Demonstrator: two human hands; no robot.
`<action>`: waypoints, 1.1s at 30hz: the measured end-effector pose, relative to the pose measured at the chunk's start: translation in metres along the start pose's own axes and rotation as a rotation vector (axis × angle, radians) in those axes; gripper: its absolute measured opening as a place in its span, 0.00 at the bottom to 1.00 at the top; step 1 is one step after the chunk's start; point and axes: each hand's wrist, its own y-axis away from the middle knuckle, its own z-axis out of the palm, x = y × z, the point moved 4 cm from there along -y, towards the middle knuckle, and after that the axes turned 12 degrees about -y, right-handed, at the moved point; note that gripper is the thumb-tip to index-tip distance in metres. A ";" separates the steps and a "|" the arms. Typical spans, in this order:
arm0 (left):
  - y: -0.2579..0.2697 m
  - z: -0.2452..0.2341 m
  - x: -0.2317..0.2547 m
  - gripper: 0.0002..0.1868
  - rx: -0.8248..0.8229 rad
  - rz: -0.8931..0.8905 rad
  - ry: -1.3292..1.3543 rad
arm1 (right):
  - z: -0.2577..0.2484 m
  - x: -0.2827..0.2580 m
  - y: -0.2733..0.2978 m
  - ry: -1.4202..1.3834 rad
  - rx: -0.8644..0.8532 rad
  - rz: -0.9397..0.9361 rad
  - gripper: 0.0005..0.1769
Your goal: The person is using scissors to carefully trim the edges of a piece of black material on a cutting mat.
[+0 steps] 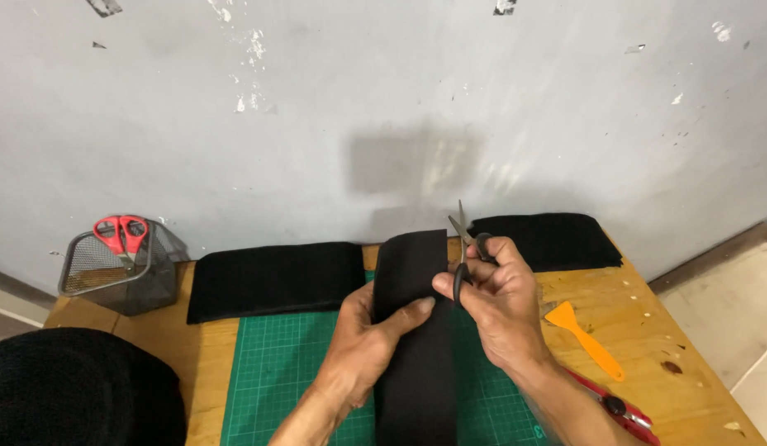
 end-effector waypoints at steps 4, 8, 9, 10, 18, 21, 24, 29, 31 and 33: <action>-0.007 -0.013 -0.002 0.22 -0.010 0.077 0.191 | 0.006 0.012 0.013 -0.023 -0.030 0.050 0.30; -0.012 -0.022 -0.007 0.10 0.036 0.157 0.198 | 0.019 0.026 0.026 -0.087 -0.046 0.152 0.26; -0.012 -0.023 -0.006 0.09 0.058 0.165 0.204 | 0.020 0.029 0.028 -0.104 -0.042 0.154 0.26; -0.012 -0.024 -0.006 0.09 0.061 0.166 0.212 | 0.021 0.025 0.029 -0.097 -0.047 0.156 0.26; 0.006 -0.028 0.013 0.04 0.238 0.320 0.133 | 0.021 -0.001 0.034 0.174 -0.324 0.028 0.22; 0.009 -0.025 0.011 0.05 0.281 0.232 0.282 | 0.016 0.003 0.044 0.138 -0.480 0.071 0.22; 0.006 -0.019 0.001 0.07 0.317 0.165 0.339 | 0.024 0.000 0.053 0.091 -0.580 0.028 0.23; 0.004 -0.009 -0.013 0.08 0.313 0.144 0.372 | 0.010 0.016 0.053 0.080 -0.493 0.107 0.26; 0.004 -0.008 -0.014 0.10 0.316 0.133 0.384 | 0.012 0.015 0.052 0.080 -0.499 0.116 0.25; 0.003 -0.008 -0.017 0.11 0.314 0.132 0.376 | 0.016 0.013 0.052 0.089 -0.494 0.132 0.28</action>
